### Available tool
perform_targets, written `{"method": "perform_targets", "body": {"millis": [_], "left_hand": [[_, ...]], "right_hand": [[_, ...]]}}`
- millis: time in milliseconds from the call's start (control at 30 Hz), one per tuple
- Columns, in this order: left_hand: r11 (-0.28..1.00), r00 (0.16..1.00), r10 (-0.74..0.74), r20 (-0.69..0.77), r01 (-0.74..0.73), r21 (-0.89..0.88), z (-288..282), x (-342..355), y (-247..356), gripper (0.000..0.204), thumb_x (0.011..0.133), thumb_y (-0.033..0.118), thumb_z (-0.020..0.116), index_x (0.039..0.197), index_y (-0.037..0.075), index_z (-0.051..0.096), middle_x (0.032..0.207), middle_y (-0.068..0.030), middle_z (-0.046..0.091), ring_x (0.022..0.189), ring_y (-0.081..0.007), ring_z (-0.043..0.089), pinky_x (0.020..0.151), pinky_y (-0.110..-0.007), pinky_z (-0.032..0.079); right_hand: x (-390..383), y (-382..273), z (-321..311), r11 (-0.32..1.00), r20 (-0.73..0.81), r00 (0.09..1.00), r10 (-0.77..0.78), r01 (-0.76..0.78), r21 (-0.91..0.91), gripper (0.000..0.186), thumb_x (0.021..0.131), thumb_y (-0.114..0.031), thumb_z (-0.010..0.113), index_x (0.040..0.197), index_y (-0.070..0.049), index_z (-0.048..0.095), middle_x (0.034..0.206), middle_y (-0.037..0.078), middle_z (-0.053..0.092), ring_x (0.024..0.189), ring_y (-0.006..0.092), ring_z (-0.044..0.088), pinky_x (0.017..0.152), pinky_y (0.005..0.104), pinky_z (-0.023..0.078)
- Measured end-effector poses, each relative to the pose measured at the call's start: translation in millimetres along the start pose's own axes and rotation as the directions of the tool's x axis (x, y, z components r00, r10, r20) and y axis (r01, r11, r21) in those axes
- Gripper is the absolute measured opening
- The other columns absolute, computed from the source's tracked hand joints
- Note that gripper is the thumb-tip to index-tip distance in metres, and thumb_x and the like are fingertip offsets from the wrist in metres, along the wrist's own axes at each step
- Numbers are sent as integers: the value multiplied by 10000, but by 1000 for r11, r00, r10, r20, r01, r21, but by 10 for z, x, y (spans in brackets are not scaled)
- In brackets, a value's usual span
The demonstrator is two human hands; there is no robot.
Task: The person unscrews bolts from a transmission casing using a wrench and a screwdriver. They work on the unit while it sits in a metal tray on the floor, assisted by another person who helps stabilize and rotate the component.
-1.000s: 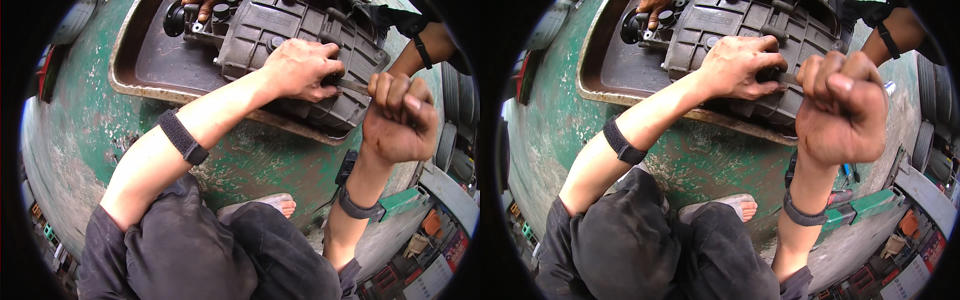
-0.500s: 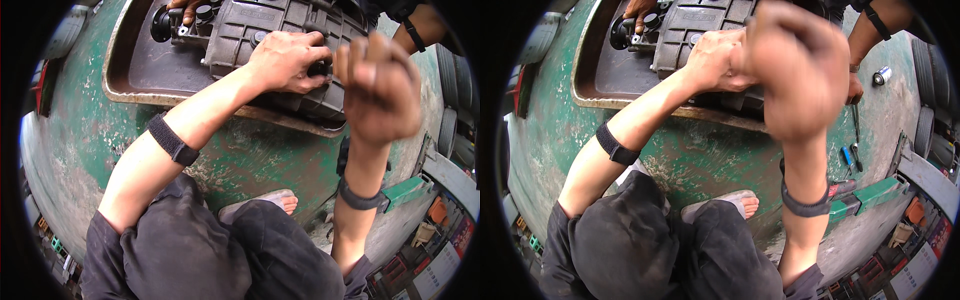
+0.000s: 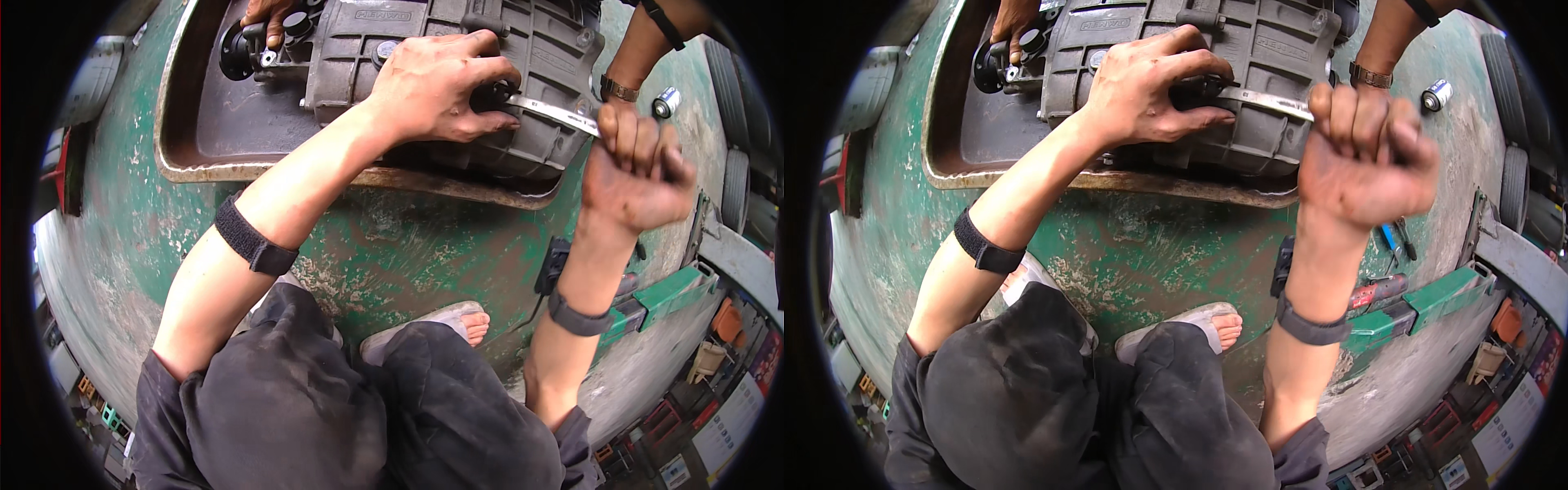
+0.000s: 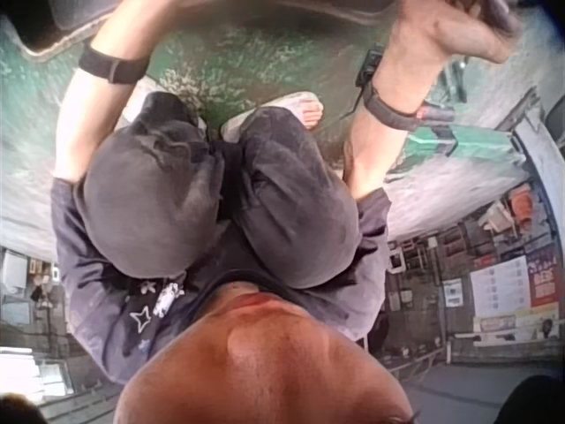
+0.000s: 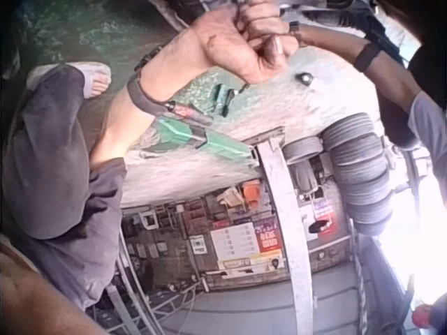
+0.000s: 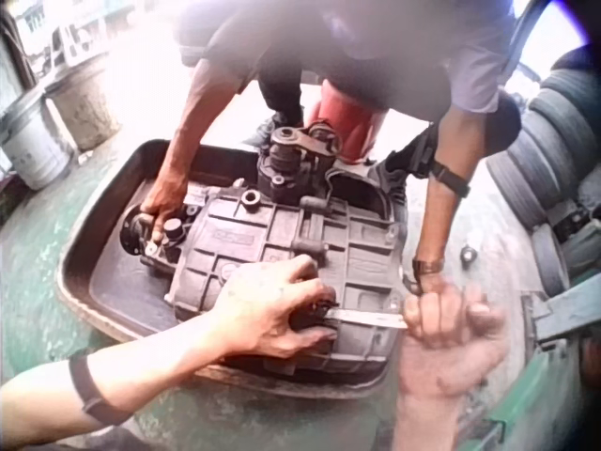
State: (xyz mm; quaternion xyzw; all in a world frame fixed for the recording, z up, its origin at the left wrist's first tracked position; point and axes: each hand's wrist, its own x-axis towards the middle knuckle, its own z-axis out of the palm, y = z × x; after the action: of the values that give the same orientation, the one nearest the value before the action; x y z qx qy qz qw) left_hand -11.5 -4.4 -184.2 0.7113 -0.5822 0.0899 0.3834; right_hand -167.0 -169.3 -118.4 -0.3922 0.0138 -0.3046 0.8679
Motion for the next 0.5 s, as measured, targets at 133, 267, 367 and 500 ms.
{"method": "perform_targets", "body": {"millis": [133,267,367,500], "left_hand": [[1000,1000,-18,3,18,15,1,15,21,385,731,438,805,1008,195,696,939,-31,621,781,-263,665,644,-367,532],[999,999,-47,3,47,14,-1,30,35,383,740,436,798,1002,176,695,914,-34,620,750,-284,662,619,-385,526],[996,996,-75,50,73,41,-16,43,35,403,731,435,799,1008,161,693,930,-51,625,750,-298,662,621,-391,528],[1000,1000,-16,-3,16,-13,-28,49,30,330,752,409,768,946,157,679,892,-46,602,779,-276,662,648,-392,544]], "right_hand": [[763,-12,259,948,-29,950,311,-312,-68,337,767,-141,515,570,-160,242,542,-21,191,508,133,191,580,322,242],[1011,201,689,905,-276,913,300,-364,-221,398,811,-193,477,514,-196,212,447,-10,212,374,152,187,407,305,185],[754,299,872,956,-100,988,118,-140,-257,323,854,-138,495,565,-114,352,489,2,265,392,138,220,414,298,228],[67,313,850,799,134,973,-189,231,-555,279,772,-108,535,599,-94,316,540,2,240,476,142,243,522,337,247]]}}
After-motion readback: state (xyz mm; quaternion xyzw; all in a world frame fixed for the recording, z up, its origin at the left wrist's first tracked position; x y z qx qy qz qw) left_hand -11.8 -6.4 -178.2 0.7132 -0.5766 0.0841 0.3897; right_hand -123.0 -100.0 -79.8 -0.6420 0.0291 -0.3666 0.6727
